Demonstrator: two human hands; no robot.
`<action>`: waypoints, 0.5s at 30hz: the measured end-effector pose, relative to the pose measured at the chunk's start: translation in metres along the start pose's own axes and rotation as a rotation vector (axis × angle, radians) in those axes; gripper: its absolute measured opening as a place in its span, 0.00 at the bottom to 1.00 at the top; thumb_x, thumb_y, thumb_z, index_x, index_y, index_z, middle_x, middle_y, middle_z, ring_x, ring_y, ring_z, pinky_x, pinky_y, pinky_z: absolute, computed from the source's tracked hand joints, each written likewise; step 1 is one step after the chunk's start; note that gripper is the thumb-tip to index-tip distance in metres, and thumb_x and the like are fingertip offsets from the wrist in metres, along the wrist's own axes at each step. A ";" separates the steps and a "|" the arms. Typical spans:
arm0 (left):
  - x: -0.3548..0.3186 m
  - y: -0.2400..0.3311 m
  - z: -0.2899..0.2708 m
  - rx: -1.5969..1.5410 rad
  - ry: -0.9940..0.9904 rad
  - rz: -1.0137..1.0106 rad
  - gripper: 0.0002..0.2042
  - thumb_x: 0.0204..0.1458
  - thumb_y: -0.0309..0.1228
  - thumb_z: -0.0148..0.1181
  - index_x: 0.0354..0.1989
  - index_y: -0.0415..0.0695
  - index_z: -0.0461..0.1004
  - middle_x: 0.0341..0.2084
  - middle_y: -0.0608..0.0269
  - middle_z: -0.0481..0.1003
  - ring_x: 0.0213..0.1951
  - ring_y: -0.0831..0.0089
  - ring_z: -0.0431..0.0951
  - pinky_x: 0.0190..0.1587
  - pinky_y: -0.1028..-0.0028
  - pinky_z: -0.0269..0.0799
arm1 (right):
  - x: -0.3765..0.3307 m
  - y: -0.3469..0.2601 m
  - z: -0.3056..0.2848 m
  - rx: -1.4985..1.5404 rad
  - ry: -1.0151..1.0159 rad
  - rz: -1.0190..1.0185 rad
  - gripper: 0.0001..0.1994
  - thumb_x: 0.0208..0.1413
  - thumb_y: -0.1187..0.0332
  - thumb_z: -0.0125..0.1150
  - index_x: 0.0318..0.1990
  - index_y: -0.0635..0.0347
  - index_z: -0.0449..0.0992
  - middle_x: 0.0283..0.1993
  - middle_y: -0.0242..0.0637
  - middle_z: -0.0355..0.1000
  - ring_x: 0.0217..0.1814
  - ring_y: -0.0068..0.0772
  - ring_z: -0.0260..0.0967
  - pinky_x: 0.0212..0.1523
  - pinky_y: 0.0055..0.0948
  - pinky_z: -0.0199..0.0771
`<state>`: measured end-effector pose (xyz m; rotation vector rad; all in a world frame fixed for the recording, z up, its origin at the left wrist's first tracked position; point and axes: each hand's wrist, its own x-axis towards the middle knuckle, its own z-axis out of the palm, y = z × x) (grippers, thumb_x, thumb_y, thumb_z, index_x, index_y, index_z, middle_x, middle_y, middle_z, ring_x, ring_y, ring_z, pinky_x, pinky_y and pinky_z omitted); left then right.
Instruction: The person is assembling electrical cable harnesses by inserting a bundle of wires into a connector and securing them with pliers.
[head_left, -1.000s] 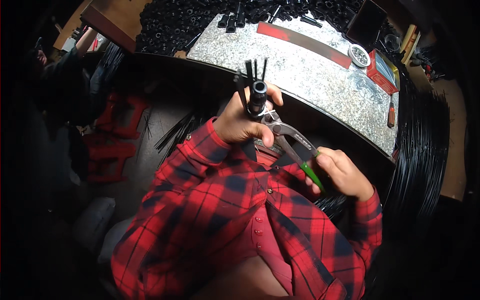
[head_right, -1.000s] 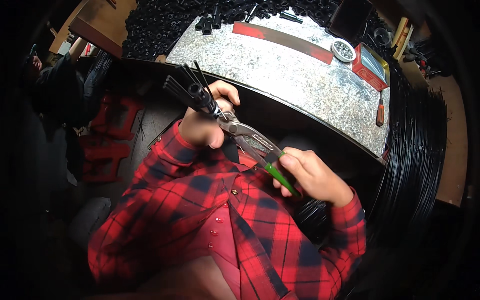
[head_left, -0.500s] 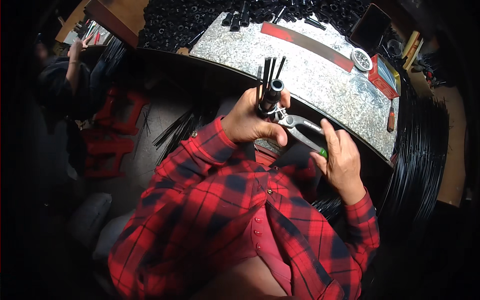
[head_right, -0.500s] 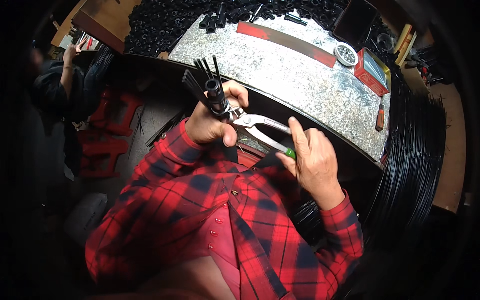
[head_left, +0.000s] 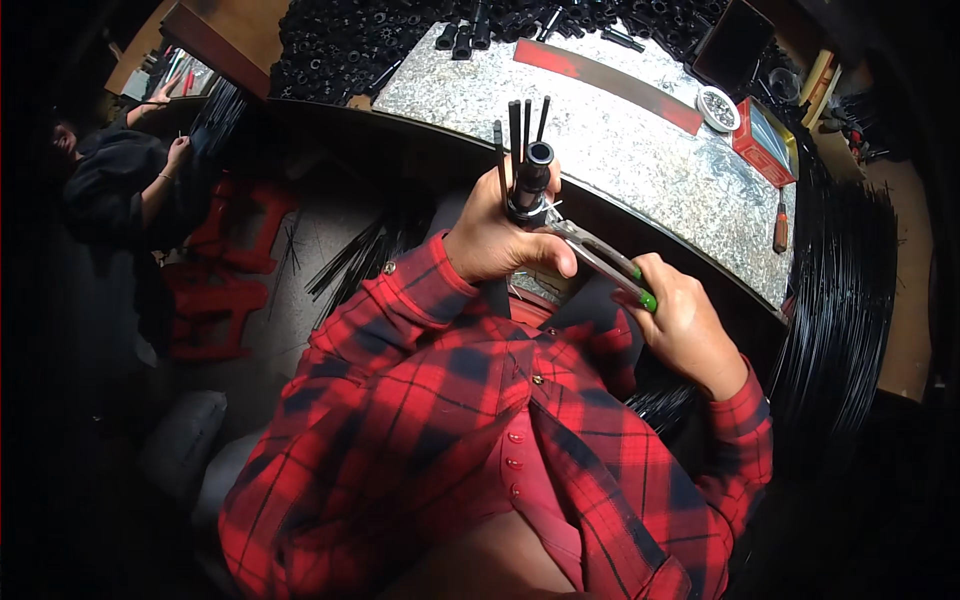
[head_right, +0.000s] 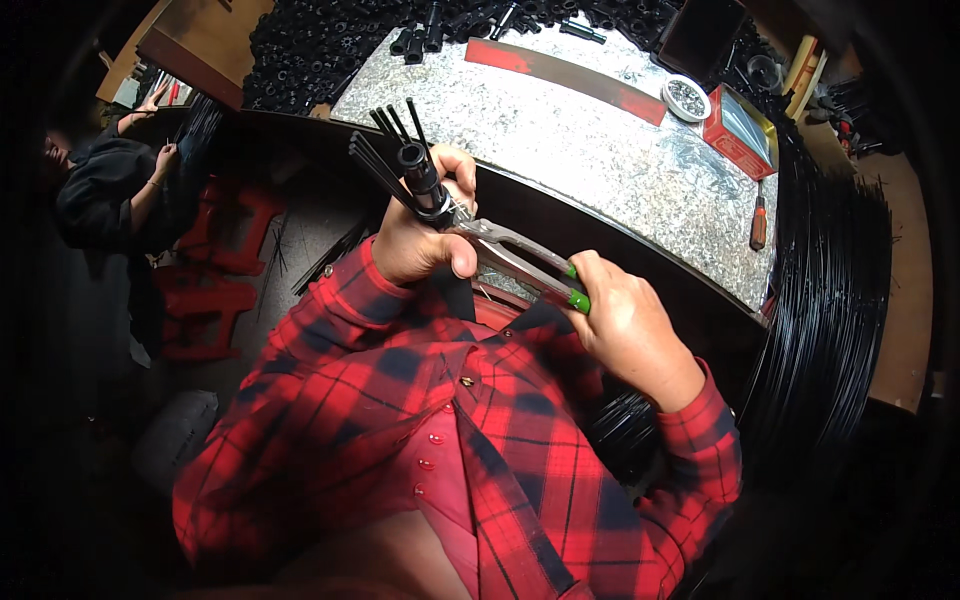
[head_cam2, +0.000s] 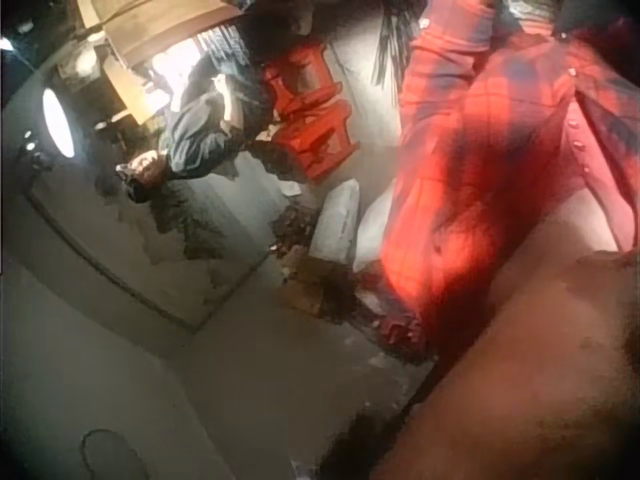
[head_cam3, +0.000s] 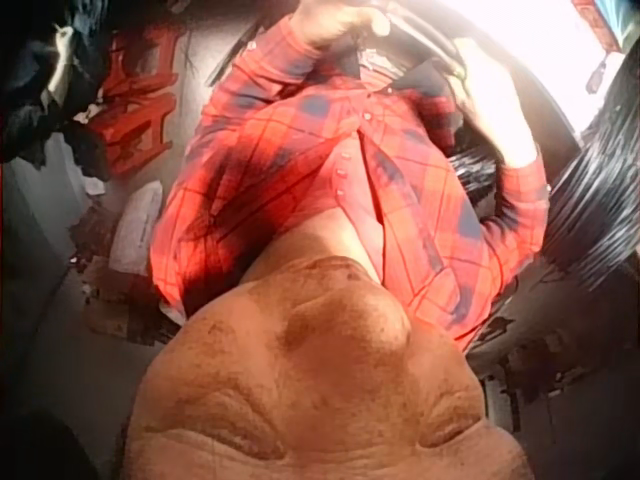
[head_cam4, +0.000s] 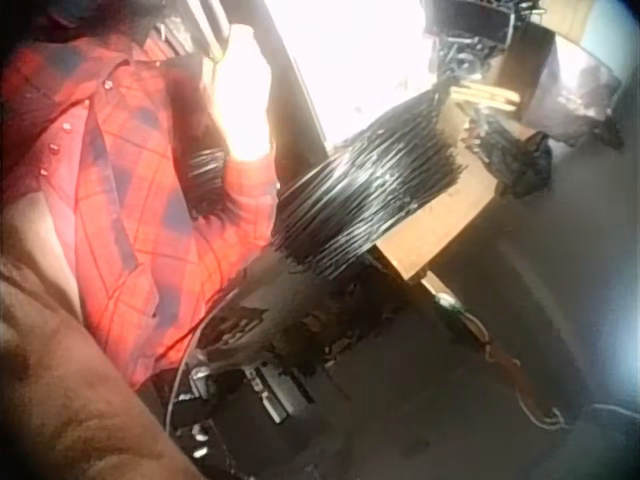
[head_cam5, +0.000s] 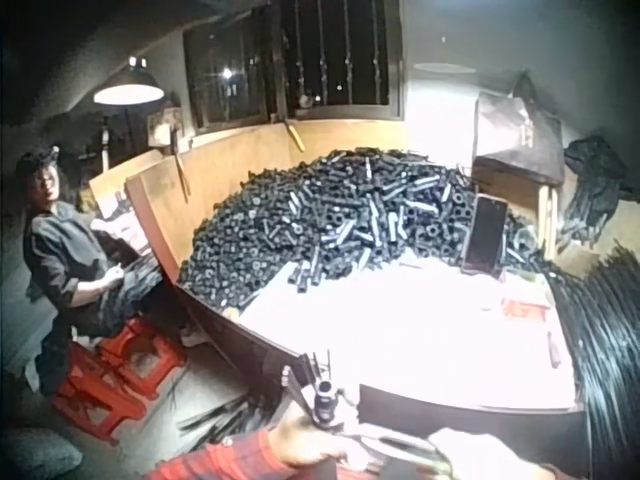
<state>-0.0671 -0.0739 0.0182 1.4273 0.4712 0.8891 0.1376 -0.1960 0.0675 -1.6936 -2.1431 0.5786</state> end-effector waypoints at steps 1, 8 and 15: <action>0.000 -0.001 0.000 -0.007 0.015 0.010 0.31 0.18 0.37 0.80 0.31 0.45 0.64 0.23 0.74 0.61 0.26 0.84 0.61 0.27 0.80 0.59 | 0.000 0.000 0.005 0.038 -0.013 0.034 0.14 0.41 0.79 0.56 0.38 0.66 0.65 0.31 0.52 0.66 0.34 0.56 0.66 0.33 0.41 0.66; -0.002 0.003 -0.003 -0.046 0.003 -0.020 0.31 0.18 0.37 0.80 0.31 0.46 0.64 0.24 0.74 0.62 0.26 0.84 0.61 0.28 0.81 0.60 | 0.001 0.000 0.005 -0.127 0.092 -0.023 0.10 0.49 0.71 0.58 0.31 0.63 0.62 0.25 0.48 0.66 0.26 0.52 0.66 0.24 0.41 0.66; 0.003 0.010 -0.009 -0.152 -0.111 -0.156 0.40 0.16 0.45 0.77 0.38 0.45 0.57 0.16 0.81 0.55 0.21 0.89 0.56 0.24 0.86 0.51 | -0.008 -0.005 -0.005 -0.274 0.127 0.030 0.11 0.48 0.68 0.60 0.31 0.64 0.64 0.24 0.46 0.63 0.25 0.49 0.65 0.24 0.38 0.65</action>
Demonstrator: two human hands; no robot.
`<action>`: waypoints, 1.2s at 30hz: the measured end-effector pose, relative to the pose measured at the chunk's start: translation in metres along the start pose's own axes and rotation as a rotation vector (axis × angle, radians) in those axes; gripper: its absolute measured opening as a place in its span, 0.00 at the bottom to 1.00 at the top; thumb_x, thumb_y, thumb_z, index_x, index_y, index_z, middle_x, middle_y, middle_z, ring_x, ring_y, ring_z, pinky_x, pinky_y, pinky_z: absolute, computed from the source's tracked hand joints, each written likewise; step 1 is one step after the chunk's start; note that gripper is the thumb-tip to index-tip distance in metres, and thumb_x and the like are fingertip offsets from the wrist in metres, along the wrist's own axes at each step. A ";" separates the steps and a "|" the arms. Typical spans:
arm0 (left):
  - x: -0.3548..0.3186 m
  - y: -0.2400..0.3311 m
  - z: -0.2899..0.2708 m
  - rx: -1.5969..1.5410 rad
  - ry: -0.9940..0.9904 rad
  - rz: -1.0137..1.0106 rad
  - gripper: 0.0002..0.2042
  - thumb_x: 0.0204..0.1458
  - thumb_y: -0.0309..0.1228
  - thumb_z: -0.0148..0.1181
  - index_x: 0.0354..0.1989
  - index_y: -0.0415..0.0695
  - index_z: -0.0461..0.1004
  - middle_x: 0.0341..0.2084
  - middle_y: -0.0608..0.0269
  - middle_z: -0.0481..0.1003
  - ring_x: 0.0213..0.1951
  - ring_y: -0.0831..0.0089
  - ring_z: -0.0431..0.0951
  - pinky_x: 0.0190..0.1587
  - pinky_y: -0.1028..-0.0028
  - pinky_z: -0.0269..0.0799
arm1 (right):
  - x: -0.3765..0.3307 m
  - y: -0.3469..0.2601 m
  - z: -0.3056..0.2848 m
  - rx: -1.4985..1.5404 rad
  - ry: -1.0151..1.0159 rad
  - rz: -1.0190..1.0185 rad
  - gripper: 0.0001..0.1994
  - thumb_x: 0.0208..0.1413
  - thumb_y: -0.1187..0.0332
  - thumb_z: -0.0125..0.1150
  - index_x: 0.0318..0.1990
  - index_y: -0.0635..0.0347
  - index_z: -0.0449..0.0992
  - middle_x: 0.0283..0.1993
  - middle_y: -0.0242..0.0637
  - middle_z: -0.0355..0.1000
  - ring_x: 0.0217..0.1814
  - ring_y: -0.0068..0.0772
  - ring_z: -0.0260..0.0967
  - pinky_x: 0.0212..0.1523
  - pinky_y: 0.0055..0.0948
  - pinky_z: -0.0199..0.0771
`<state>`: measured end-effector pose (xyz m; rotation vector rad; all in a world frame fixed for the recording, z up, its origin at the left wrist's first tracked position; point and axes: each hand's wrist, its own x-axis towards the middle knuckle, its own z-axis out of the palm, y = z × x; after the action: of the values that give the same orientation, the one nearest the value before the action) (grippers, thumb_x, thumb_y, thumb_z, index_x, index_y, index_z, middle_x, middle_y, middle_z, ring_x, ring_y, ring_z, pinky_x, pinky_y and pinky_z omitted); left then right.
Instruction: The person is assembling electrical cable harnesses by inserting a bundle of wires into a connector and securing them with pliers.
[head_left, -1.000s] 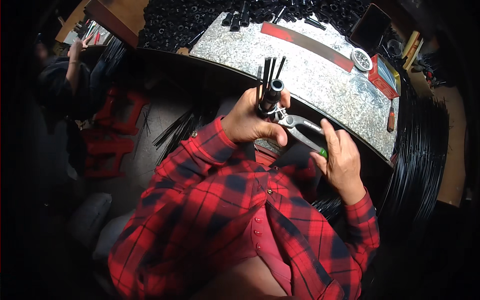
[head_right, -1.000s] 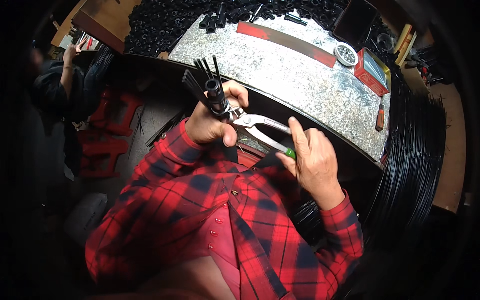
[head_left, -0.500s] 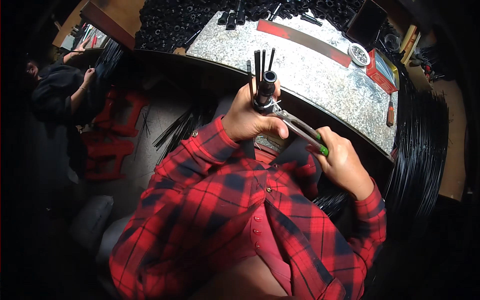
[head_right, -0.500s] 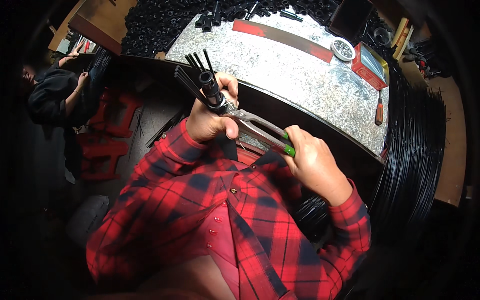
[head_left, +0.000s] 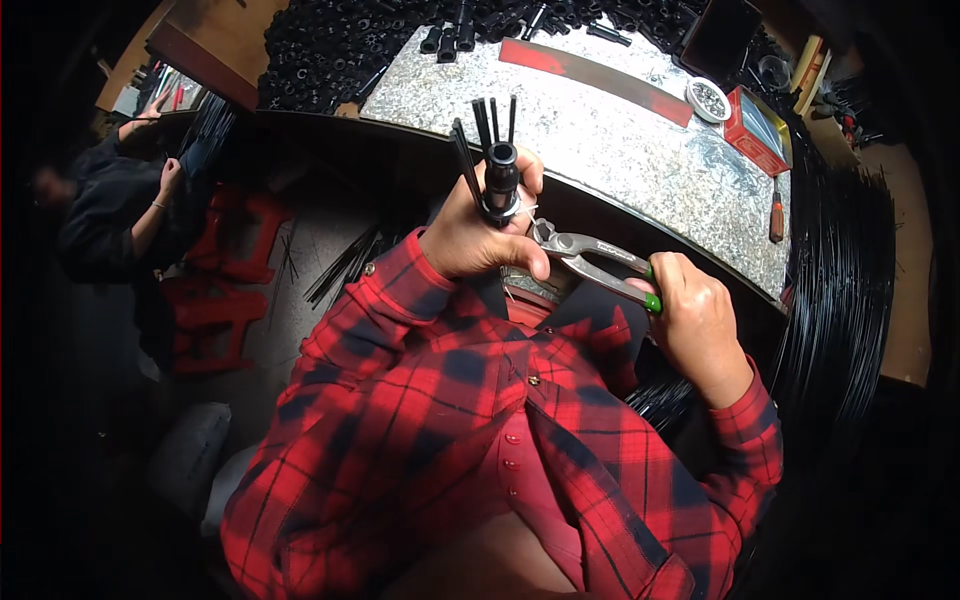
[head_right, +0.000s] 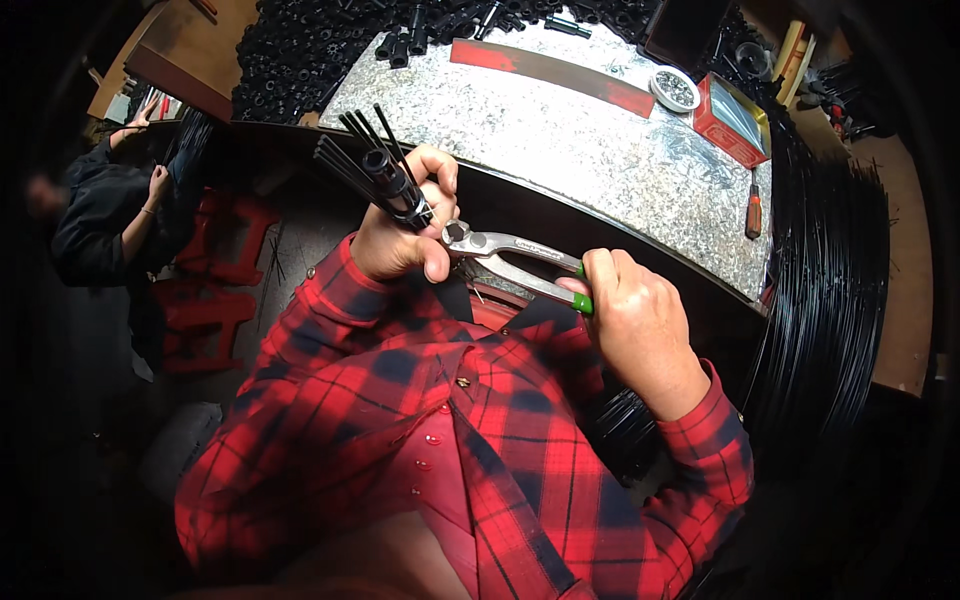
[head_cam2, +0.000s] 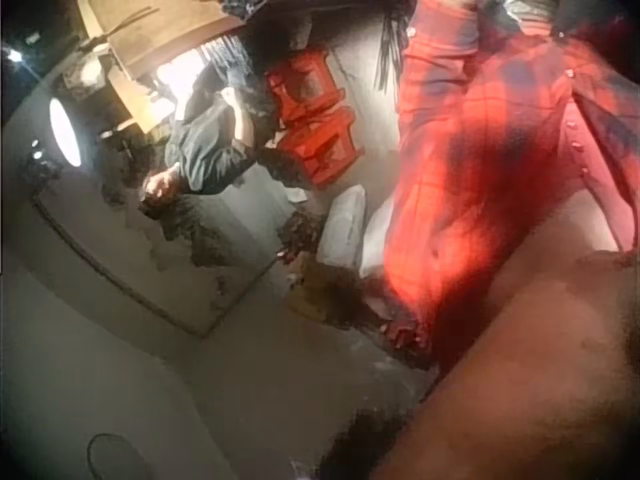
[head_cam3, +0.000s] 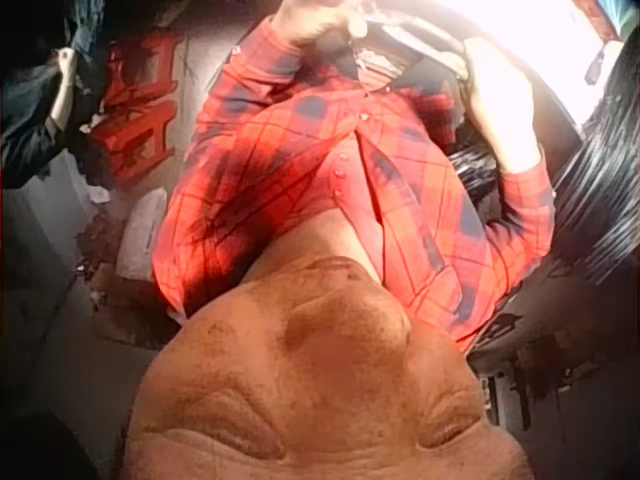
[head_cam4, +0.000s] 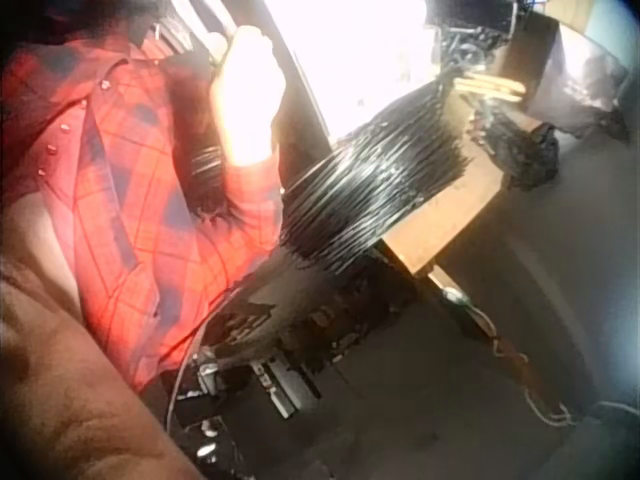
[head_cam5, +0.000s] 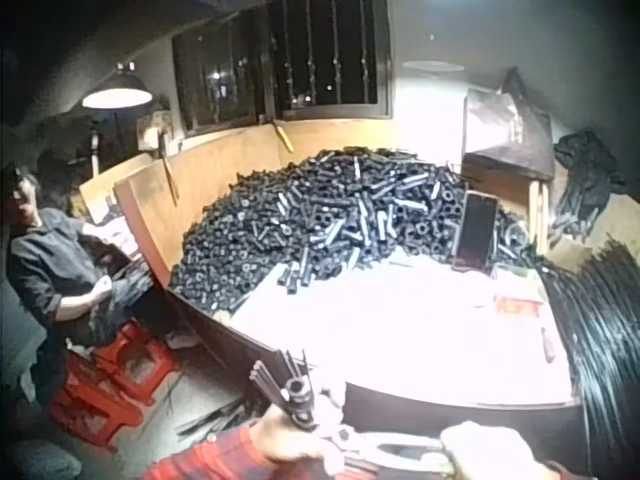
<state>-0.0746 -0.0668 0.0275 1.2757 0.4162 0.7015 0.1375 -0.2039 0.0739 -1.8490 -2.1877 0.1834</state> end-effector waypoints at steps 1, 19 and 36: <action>0.000 0.001 0.001 -0.018 -0.021 -0.016 0.40 0.15 0.43 0.77 0.37 0.46 0.57 0.16 0.81 0.56 0.21 0.89 0.55 0.24 0.86 0.50 | 0.000 -0.001 -0.003 -0.042 0.022 -0.016 0.11 0.48 0.67 0.60 0.31 0.63 0.65 0.24 0.45 0.62 0.25 0.48 0.65 0.23 0.38 0.65; 0.001 -0.004 0.006 0.171 -0.060 -0.008 0.30 0.21 0.34 0.80 0.29 0.45 0.61 0.20 0.75 0.59 0.23 0.86 0.58 0.24 0.82 0.56 | 0.005 -0.002 -0.014 -0.207 -0.056 -0.072 0.11 0.48 0.67 0.60 0.30 0.62 0.64 0.22 0.41 0.62 0.22 0.43 0.65 0.22 0.36 0.65; -0.003 0.000 -0.014 -0.165 -0.090 0.156 0.29 0.37 0.58 0.62 0.30 0.43 0.64 0.14 0.70 0.61 0.18 0.81 0.62 0.20 0.81 0.56 | 0.001 0.023 -0.012 0.003 0.282 -0.066 0.16 0.37 0.71 0.67 0.29 0.59 0.62 0.33 0.44 0.66 0.34 0.44 0.67 0.35 0.37 0.64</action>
<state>-0.0853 -0.0586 0.0233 1.1861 0.1827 0.7902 0.1621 -0.1998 0.0796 -1.6824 -2.0472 -0.0832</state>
